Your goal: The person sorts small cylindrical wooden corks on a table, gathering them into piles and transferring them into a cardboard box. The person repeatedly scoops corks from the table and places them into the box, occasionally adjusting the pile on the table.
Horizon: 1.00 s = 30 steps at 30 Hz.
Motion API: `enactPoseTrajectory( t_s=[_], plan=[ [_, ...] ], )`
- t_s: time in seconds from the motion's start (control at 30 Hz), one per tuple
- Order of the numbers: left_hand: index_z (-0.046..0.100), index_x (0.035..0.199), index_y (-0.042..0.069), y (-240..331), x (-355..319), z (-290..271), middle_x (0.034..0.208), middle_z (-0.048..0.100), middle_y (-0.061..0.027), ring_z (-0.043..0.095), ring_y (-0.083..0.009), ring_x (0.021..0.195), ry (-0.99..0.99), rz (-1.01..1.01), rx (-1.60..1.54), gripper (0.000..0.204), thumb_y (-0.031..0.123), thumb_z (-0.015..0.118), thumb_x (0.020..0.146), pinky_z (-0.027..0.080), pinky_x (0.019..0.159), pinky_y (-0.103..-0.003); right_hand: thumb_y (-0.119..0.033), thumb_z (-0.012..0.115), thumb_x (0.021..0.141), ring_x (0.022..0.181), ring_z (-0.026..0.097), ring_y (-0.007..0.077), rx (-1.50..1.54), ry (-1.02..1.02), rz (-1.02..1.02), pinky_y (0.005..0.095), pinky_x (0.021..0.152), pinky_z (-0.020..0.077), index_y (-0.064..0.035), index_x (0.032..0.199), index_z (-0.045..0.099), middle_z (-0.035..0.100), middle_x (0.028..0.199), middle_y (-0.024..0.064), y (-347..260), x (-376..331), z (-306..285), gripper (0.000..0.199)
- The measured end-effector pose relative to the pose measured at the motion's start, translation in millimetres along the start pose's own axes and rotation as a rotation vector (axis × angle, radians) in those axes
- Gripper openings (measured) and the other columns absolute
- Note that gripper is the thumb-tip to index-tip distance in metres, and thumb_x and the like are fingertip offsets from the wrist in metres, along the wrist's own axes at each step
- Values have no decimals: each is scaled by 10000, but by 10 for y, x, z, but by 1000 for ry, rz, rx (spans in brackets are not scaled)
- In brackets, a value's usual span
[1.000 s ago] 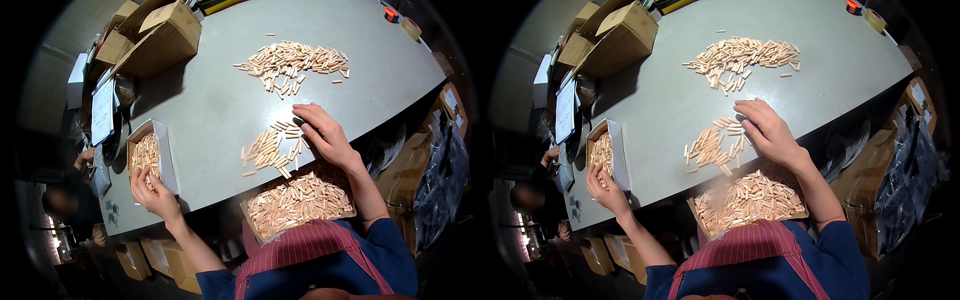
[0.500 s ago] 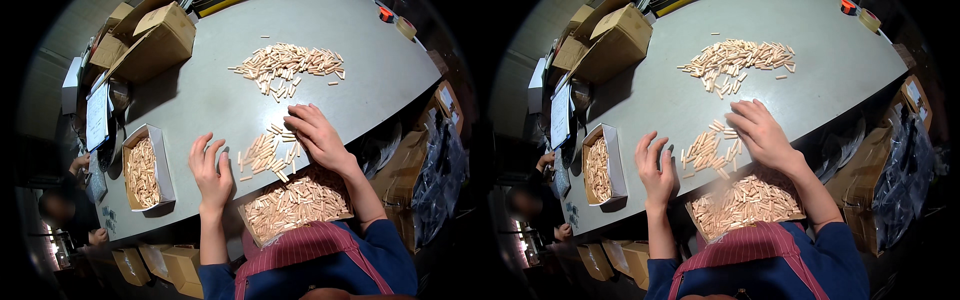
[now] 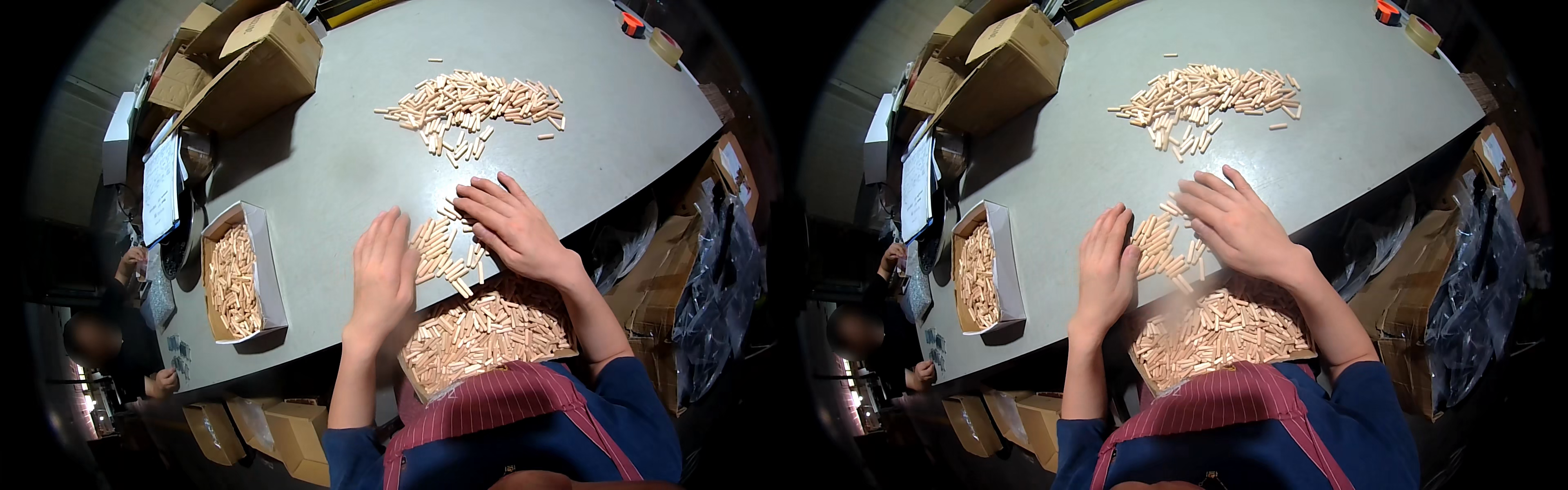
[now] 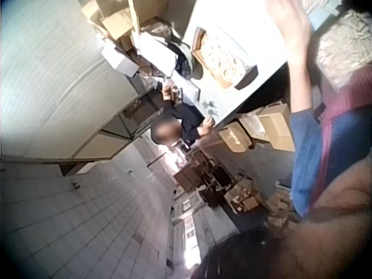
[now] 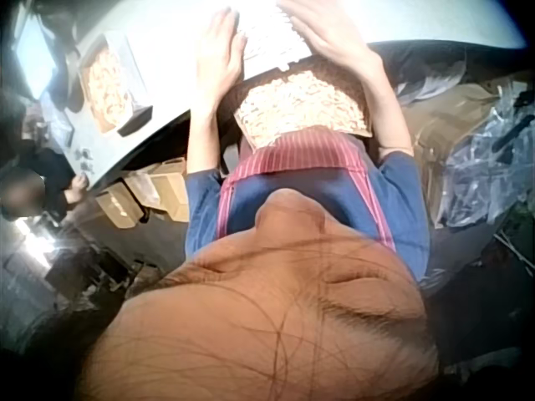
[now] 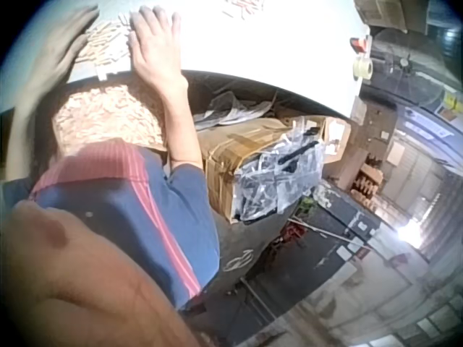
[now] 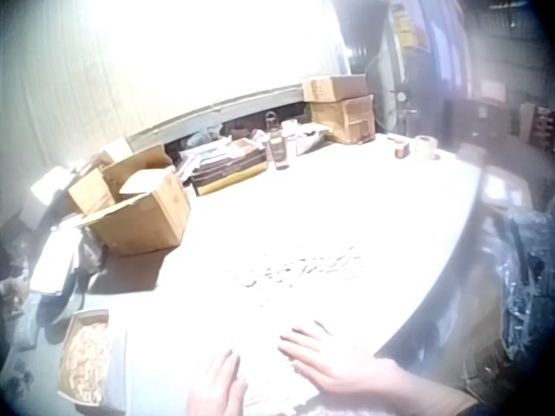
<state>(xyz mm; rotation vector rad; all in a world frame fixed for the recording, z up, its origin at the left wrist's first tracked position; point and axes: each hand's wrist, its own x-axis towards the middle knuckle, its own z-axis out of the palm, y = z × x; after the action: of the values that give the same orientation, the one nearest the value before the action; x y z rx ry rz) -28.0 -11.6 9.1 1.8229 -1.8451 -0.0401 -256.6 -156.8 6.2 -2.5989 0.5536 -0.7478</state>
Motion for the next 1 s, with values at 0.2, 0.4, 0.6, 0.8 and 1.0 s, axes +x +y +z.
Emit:
enactPoseTrajectory(
  t_s=[0.2, 0.4, 0.6, 0.8, 1.0],
  plan=[
    [544, 1485, -23, -31, 19, 15, 1553, 554, -225, 497, -401, 1457, 14, -34, -54, 500, 84, 583, 999, 358, 1221, -501, -117, 538, 1055, 1414, 545, 375, 274, 91, 100, 537, 1270, 321, -10, 1437, 601, 629, 1456, 198, 142, -64, -8, 401],
    [588, 1451, -2, -29, 144, 33, 1535, 578, -211, 523, -395, 1420, 33, -60, -107, 450, 104, 586, 1013, 373, 1208, -494, -67, 564, 1021, 1347, 582, 394, 365, 168, 123, 472, 1215, 400, 4, 1408, 608, 652, 1391, 219, 143, -74, -17, 396],
    [672, 1348, 9, 46, 554, 53, 1405, 654, -213, 610, -394, 1292, 24, 27, -163, 368, 86, 650, 988, 481, 1097, -449, -13, 585, 967, 1248, 621, 395, 363, 186, 120, 457, 1122, 481, 14, 1349, 626, 675, 1312, 213, 137, -76, -64, 385],
    [732, 1082, 47, 169, 958, 152, 1136, 700, -157, 661, -376, 1081, -88, 150, -214, 157, 60, 694, 929, 545, 914, -456, -15, 599, 944, 1163, 644, 390, 354, 253, 82, 442, 1043, 519, 5, 1320, 643, 687, 1227, 204, 177, -97, -48, 379],
    [702, 1017, 29, 236, 983, 178, 1027, 694, -150, 668, -359, 966, -80, 199, -69, 94, 41, 685, 925, 551, 835, -448, -17, 607, 935, 1141, 655, 387, 404, 248, 87, 432, 1010, 533, 11, 1289, 654, 688, 1198, 203, 198, -97, -56, 359]
  ],
)
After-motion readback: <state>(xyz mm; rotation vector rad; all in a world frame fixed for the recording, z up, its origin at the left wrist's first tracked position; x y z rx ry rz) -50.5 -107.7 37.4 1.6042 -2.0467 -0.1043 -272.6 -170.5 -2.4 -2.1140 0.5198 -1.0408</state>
